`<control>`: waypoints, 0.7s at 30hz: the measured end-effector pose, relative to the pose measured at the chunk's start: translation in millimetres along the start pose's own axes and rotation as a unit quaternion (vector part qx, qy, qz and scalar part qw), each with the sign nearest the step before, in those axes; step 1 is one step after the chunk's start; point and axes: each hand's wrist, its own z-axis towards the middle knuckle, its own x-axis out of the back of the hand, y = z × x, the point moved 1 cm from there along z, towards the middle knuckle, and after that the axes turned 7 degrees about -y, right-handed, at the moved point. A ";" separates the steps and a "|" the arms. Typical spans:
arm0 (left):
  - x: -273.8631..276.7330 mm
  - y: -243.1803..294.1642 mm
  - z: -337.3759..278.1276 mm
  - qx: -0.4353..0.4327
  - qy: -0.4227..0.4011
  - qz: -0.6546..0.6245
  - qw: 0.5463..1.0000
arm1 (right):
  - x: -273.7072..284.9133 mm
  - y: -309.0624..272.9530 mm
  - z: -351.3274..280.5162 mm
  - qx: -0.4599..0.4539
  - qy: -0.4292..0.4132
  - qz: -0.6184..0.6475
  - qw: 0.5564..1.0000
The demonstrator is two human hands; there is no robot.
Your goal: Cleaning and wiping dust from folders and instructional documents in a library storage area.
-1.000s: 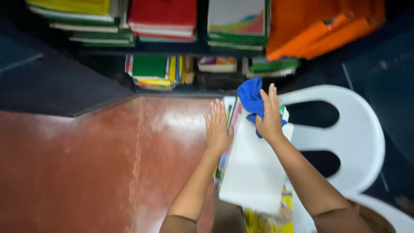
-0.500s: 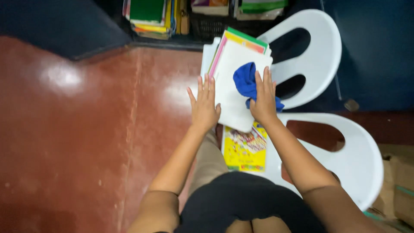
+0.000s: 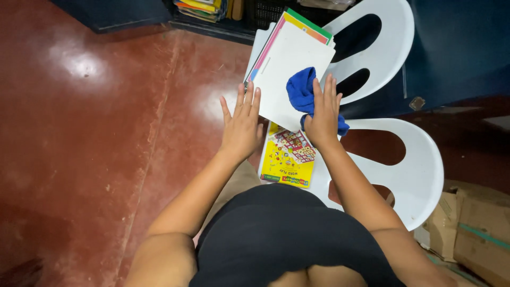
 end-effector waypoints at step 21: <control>70.1 -51.1 13.8 -0.014 -0.022 0.004 1.000 | 14.5 -78.0 38.2 -0.007 0.057 0.033 0.998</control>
